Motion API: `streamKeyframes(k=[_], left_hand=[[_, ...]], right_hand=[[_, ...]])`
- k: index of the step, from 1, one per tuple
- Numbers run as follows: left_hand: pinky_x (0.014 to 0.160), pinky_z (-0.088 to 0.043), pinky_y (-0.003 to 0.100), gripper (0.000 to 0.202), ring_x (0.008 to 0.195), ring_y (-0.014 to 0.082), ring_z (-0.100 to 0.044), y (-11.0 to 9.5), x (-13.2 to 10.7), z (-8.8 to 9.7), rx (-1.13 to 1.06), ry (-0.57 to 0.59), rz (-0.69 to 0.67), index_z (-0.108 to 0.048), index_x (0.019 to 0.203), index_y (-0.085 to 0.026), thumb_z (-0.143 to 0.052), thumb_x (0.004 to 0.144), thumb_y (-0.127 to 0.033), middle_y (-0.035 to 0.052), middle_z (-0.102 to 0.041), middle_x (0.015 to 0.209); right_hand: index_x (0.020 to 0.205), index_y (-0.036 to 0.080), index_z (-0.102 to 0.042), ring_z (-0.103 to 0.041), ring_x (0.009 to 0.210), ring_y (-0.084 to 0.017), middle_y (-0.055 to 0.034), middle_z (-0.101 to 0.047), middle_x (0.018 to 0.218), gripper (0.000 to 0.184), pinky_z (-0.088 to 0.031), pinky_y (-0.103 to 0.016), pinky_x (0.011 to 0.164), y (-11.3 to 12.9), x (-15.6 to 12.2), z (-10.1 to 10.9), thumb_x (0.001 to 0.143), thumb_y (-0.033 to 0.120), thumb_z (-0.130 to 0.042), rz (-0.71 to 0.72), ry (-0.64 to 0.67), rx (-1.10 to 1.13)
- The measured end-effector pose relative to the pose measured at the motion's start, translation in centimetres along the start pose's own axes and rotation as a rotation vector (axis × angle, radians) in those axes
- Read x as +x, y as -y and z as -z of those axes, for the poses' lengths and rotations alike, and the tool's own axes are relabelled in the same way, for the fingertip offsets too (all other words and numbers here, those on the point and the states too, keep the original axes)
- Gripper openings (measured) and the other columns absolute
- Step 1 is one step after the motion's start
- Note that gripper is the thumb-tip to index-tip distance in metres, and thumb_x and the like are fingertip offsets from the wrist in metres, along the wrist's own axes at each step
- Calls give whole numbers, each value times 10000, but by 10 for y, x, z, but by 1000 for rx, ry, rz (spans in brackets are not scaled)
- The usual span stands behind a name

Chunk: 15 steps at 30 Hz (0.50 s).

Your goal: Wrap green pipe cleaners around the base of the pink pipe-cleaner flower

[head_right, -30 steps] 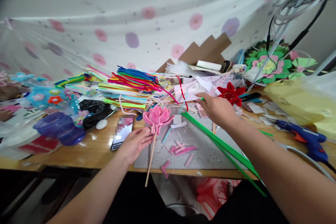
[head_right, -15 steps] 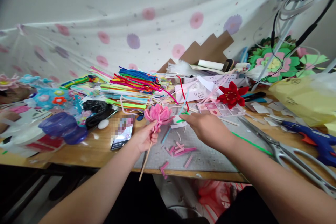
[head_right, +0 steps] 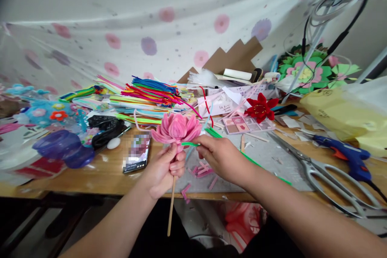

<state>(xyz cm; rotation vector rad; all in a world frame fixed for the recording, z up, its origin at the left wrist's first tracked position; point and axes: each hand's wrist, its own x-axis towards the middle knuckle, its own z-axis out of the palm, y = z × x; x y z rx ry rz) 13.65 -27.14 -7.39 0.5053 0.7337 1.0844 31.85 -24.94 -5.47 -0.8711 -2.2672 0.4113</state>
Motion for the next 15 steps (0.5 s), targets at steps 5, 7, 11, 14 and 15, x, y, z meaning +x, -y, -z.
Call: streamKeyframes(k=[5, 7, 11, 14, 15], left_hand=[[416, -226, 129, 347, 423, 2, -333, 3, -7, -7, -59, 15, -7, -512, 699, -168, -824, 589, -272, -40, -487, 617], [433, -249, 135, 336, 443, 4, -349, 4, -9, -8, -41, 24, -26, -524, 686, -158, -832, 569, -225, -40, -483, 620], [450, -253, 153, 315, 462, 15, -360, 8, -12, -11, 45, 39, -58, -557, 699, -158, -831, 546, -169, -56, -447, 592], [452, -250, 167, 333, 455, 21, -349, 10, -14, -14, 68, 1, -72, -546, 697, -166, -838, 542, -202, -64, -434, 573], [453, -252, 170, 346, 455, 23, -348, 11, -14, -15, 68, -16, -76, -537, 695, -168, -842, 542, -224, -65, -432, 572]], right_hand=[[958, 218, -663, -604, 616, -112, -4, -670, 721, 211, -440, -196, 583, 6, -3, -10, 901, 212, -460, 2, -71, 66], [976, 214, -664, -615, 617, -112, 0, -674, 707, 218, -446, -196, 594, 7, -4, -14, 901, 201, -461, -14, -96, 98], [986, 215, -669, -655, 679, -125, -14, -713, 788, 215, -456, -204, 621, 10, -4, -19, 887, 194, -479, -40, -124, 95], [922, 207, -681, -667, 695, -151, -33, -725, 821, 196, -452, -227, 625, 11, -4, -20, 877, 210, -490, -64, -129, -6], [896, 206, -684, -664, 679, -157, -34, -723, 795, 195, -445, -233, 617, 11, -4, -20, 876, 216, -490, -77, -128, -47]])
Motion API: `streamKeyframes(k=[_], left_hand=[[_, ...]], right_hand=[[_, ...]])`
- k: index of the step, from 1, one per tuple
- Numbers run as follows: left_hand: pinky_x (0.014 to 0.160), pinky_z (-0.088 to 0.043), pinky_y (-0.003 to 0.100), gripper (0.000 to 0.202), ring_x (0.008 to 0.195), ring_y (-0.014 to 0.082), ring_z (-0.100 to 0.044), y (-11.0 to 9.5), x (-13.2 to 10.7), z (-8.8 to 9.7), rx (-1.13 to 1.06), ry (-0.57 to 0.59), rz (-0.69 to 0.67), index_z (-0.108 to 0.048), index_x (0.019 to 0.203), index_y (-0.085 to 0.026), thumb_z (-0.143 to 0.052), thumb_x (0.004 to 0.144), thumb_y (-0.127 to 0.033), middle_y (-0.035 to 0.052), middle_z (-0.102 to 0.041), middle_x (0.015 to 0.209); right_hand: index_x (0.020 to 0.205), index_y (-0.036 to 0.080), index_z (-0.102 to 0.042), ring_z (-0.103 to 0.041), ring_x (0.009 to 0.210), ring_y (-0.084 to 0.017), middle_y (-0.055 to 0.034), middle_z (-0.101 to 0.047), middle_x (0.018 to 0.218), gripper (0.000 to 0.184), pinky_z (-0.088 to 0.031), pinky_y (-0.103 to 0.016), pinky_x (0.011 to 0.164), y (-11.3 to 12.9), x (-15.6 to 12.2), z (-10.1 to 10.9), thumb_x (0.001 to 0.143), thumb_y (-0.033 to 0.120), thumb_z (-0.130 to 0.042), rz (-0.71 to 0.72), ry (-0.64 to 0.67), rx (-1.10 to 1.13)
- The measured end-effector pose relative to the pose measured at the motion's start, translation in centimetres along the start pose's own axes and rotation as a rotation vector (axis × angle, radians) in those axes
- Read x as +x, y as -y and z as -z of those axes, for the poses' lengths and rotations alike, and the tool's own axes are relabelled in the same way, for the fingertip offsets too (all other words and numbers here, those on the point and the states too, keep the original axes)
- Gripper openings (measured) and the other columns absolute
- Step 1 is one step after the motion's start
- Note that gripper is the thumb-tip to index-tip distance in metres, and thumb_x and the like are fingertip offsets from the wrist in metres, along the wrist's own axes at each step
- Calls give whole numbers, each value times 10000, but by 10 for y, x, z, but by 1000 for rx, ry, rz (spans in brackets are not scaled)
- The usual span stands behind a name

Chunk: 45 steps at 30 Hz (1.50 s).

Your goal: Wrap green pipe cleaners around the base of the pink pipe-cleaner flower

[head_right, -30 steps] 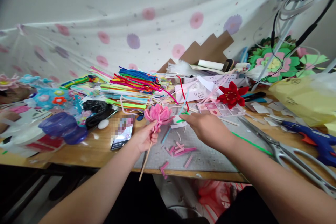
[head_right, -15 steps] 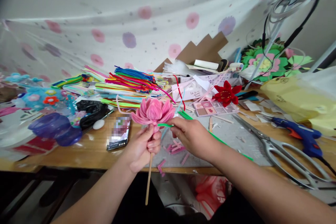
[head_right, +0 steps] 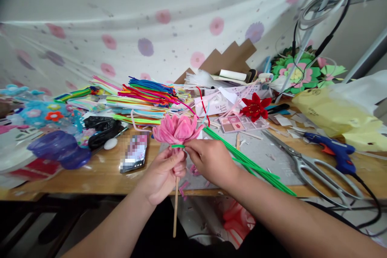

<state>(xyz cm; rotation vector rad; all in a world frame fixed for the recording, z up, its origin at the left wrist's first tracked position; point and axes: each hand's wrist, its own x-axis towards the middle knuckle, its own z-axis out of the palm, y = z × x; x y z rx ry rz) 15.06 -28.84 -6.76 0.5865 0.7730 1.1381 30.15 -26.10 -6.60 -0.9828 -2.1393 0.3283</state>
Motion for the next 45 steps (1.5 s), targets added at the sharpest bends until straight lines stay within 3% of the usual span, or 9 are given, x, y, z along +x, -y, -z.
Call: streamKeyframes(k=[7, 14, 24, 33, 39, 45], left_hand=[[454, -279, 165, 408, 473, 30, -393, 8, 2, -2, 69, -88, -132, -490, 725, -170, -792, 606, -418, -46, -464, 636], [420, -219, 148, 355, 446, 17, -358, 12, 3, -5, 146, -149, -211, -461, 722, -150, -670, 746, -435, -51, -440, 622], [402, -188, 156, 306, 404, 21, -324, 11, 3, -3, 101, -138, -157, -455, 699, -153, -641, 780, -382, -55, -441, 565], [455, -322, 193, 280, 460, 70, -442, 6, 2, -2, -21, -58, -153, -518, 703, -134, -481, 894, -335, 2, -518, 635], [464, -340, 173, 194, 475, 62, -465, 1, 1, 3, -146, 3, -48, -566, 733, -119, -556, 858, -267, 10, -551, 660], [465, -332, 148, 168, 482, 44, -443, 3, 2, 5, -132, -11, -70, -581, 759, -116, -592, 838, -264, 40, -587, 700]], right_hand=[[829, 195, -680, -629, 594, -156, -21, -692, 683, 202, -401, -238, 574, 3, -1, -1, 874, 234, -487, -56, 12, -134], [858, 184, -683, -624, 582, -149, -22, -686, 670, 206, -403, -232, 579, 7, -2, -4, 869, 245, -486, -115, 8, -141], [798, 186, -666, -603, 572, -140, -11, -662, 646, 217, -399, -226, 571, 10, -1, -6, 870, 266, -478, -158, 1, -78], [813, 192, -645, -630, 586, -158, 0, -676, 654, 168, -398, -238, 555, 6, 2, -6, 849, 253, -493, -222, -10, -68], [787, 192, -634, -631, 595, -137, 10, -690, 663, 153, -411, -224, 566, 5, 1, -3, 852, 239, -504, -204, -45, 57], [763, 185, -646, -575, 523, -110, 25, -645, 591, 167, -381, -212, 526, 6, 2, -4, 851, 246, -518, -189, -56, 59]])
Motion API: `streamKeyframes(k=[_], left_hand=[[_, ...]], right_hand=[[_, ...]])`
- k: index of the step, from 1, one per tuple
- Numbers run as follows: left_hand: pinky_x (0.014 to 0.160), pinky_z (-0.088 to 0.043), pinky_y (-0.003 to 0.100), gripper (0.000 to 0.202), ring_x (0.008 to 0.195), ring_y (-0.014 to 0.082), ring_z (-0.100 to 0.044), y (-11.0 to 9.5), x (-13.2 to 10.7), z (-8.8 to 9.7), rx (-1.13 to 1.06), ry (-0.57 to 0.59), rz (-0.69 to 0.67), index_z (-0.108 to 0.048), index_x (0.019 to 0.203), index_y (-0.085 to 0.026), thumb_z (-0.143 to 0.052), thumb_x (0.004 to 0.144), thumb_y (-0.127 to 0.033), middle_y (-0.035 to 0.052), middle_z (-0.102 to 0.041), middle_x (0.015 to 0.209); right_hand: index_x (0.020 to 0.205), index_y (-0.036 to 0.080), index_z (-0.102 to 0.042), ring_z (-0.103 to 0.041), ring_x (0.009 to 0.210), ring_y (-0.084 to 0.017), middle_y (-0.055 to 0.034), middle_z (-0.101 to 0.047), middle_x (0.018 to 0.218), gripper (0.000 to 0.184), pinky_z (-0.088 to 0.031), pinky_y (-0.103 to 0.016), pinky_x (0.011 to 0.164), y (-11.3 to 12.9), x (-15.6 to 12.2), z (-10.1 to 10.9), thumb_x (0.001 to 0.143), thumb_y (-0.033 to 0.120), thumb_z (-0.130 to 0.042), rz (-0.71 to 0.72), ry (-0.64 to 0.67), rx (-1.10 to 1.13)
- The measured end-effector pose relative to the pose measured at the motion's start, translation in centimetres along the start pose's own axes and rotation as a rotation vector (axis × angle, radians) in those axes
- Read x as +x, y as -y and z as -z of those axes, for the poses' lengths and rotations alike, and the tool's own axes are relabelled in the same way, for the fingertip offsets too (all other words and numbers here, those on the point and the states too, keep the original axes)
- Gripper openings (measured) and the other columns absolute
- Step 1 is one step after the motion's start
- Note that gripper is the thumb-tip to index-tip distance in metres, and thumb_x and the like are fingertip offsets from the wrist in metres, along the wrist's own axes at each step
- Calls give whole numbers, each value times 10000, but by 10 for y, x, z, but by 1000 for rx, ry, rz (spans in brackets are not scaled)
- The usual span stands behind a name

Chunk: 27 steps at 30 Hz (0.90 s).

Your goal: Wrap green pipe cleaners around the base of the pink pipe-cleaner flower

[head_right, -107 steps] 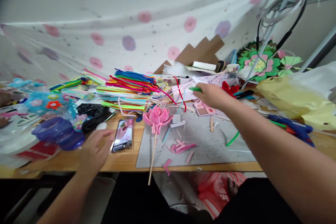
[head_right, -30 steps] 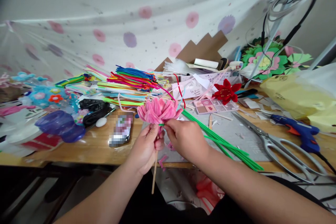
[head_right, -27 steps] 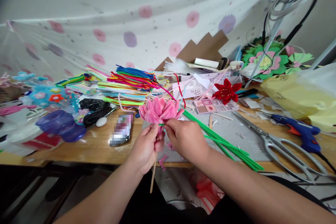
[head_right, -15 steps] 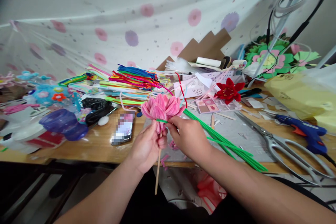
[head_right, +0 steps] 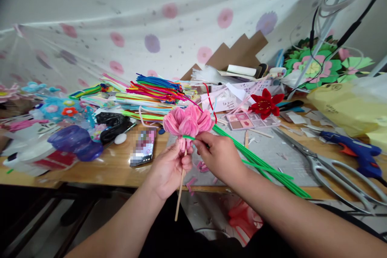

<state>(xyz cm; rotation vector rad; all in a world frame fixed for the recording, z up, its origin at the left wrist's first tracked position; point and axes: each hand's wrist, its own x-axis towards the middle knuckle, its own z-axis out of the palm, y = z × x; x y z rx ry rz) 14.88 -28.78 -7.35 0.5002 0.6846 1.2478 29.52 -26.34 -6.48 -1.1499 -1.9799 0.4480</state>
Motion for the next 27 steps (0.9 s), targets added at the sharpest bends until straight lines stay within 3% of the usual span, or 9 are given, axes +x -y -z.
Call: streamKeyframes(k=[5, 10, 16, 22, 27], left_hand=[[486, -339, 152, 128, 515, 48, -444, 0, -1, -1, -6, -57, -51, -573, 768, -112, -610, 822, -222, 17, -548, 690], [519, -362, 173, 143, 558, 65, -469, -1, -3, -4, 46, -36, -80, -580, 758, -105, -669, 769, -216, 19, -553, 710], [521, -354, 195, 209, 557, 69, -460, -1, -6, -5, 86, -7, -98, -596, 761, -110, -724, 718, -269, 9, -539, 717], [489, -320, 176, 236, 525, 48, -422, -5, -4, -3, 121, 16, -50, -571, 718, -107, -744, 692, -265, 2, -524, 696], [428, -261, 173, 275, 455, 42, -393, -3, -3, -2, 314, -25, -78, -542, 654, -114, -698, 727, -328, -13, -497, 597]], right_hand=[[861, 187, -660, -583, 554, -115, 11, -664, 652, 214, -401, -213, 559, 1, -1, -2, 885, 235, -453, 2, 77, 12], [917, 182, -661, -628, 622, -145, -25, -690, 711, 243, -429, -222, 596, 2, -4, -5, 900, 251, -429, 51, 97, -39], [886, 175, -667, -633, 612, -166, -50, -684, 702, 247, -413, -236, 572, 0, -6, -7, 902, 263, -436, 109, 73, -204], [840, 176, -643, -613, 614, -129, -16, -666, 676, 223, -422, -204, 594, 3, -4, -5, 907, 221, -435, 90, 124, -30], [788, 173, -638, -604, 581, -128, -20, -662, 657, 233, -409, -206, 564, 5, -5, -6, 903, 235, -445, 102, 110, -83]])
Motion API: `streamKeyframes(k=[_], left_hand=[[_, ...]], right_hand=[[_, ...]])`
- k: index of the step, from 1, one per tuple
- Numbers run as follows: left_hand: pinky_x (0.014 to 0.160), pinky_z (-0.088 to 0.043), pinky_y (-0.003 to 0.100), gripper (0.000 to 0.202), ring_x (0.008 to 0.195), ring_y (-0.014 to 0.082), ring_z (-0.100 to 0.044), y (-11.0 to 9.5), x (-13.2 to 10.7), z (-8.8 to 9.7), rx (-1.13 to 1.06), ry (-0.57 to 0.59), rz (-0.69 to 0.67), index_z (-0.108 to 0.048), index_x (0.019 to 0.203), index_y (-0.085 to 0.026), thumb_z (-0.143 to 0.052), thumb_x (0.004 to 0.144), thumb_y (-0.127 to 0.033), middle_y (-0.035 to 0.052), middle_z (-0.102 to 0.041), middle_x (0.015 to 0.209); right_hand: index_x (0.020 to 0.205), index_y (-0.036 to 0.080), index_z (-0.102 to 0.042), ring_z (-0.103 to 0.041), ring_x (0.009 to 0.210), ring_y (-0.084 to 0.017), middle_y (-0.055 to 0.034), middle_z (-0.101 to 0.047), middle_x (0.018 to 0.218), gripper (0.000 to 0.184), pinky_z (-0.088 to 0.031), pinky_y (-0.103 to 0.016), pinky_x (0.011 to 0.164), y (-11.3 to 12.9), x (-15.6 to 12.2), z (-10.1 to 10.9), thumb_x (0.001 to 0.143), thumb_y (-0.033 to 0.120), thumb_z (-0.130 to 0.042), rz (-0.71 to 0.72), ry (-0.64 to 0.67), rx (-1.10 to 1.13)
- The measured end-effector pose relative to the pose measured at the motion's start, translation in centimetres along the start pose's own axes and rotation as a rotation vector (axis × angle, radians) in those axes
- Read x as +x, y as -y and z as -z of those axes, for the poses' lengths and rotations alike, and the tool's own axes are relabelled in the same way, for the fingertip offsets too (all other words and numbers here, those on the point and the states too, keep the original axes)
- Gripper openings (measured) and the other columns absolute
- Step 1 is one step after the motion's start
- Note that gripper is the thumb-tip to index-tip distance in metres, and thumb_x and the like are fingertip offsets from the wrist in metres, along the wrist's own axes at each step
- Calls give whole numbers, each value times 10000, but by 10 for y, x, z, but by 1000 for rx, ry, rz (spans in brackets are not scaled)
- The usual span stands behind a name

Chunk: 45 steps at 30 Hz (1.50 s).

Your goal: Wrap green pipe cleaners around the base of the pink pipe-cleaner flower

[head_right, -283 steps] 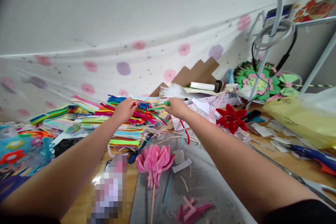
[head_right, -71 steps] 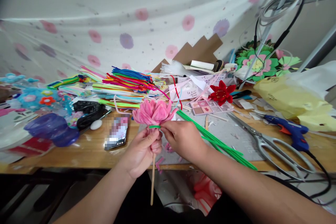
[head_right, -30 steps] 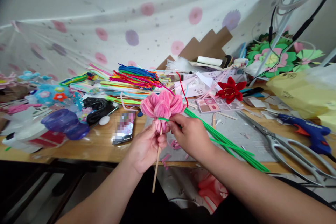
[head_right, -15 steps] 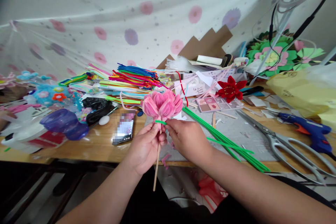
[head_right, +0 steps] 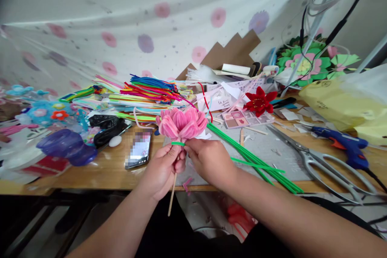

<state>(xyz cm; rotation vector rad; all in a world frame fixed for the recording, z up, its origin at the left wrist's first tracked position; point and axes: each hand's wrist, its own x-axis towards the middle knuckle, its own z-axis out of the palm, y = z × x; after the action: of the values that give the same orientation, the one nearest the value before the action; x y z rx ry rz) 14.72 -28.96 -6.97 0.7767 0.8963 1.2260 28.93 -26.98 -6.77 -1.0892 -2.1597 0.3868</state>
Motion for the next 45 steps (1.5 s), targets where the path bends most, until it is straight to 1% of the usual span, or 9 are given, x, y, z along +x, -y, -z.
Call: streamKeyframes(k=[8, 12, 17, 22, 28, 32, 38, 41, 45], left_hand=[[377, -206, 182, 273, 370, 30, -346, 6, 5, 0, 90, -148, -51, -513, 597, -135, -674, 712, -324, -35, -482, 508], [366, -191, 186, 287, 352, 32, -320, 10, 8, 2, 75, -180, -58, -473, 590, -158, -649, 729, -337, -67, -410, 471], [397, -203, 178, 266, 386, 29, -326, 10, 5, 2, 15, -101, 18, -450, 645, -168, -661, 696, -322, -77, -394, 515], [424, -200, 182, 254, 400, 27, -311, 5, 0, 1, -22, 6, 103, -397, 633, -176, -640, 671, -239, -83, -361, 517], [440, -199, 188, 269, 411, 28, -268, -3, -4, 5, -5, 129, 189, -399, 654, -184, -658, 663, -258, -94, -317, 524], [421, -158, 188, 278, 398, 26, -235, 1, -2, 5, 110, 109, 176, -367, 577, -184, -616, 685, -242, -89, -307, 483], [410, -84, 202, 259, 396, 26, -226, 6, 1, 1, 168, 36, 112, -408, 545, -163, -590, 721, -212, -73, -327, 450], [420, -126, 196, 185, 396, 24, -241, 2, -1, 3, 130, 62, 125, -440, 594, -157, -585, 704, -188, -62, -383, 483], [445, -216, 182, 78, 410, 24, -318, -5, -6, 6, -79, 138, 170, -519, 715, -138, -588, 716, -175, -9, -517, 580]], right_hand=[[943, 181, -674, -657, 721, -165, -61, -707, 811, 243, -447, -232, 651, 0, -6, -8, 903, 211, -436, 81, -4, -56], [900, 181, -683, -638, 670, -149, -50, -694, 750, 238, -444, -224, 635, 1, -8, -9, 907, 230, -451, 95, -64, -32], [988, 165, -680, -613, 613, -146, -51, -678, 712, 241, -441, -229, 585, -1, -10, -10, 904, 218, -460, 145, -144, -74], [1146, 147, -644, -586, 578, -143, -60, -659, 687, 331, -446, -236, 552, -6, -10, -13, 907, 153, -415, 300, -163, -152], [1182, 192, -617, -592, 600, -102, -45, -669, 750, 317, -466, -195, 575, -11, -6, -12, 922, 180, -436, 309, -92, 92], [1239, 185, -579, -610, 624, -117, -59, -695, 812, 390, -457, -206, 559, -11, -3, -5, 888, 135, -415, 412, -4, 5], [1224, 228, -601, -652, 640, -180, -72, -727, 804, 475, -445, -247, 565, -5, -1, -1, 790, 89, -466, 278, 111, -294], [1224, 215, -598, -660, 656, -169, -74, -726, 835, 480, -449, -230, 574, -6, -1, -1, 782, 82, -471, 246, 132, -240], [1217, 212, -601, -654, 653, -128, -62, -727, 888, 471, -461, -200, 595, -13, 0, -1, 782, 79, -478, 228, 105, -88]])
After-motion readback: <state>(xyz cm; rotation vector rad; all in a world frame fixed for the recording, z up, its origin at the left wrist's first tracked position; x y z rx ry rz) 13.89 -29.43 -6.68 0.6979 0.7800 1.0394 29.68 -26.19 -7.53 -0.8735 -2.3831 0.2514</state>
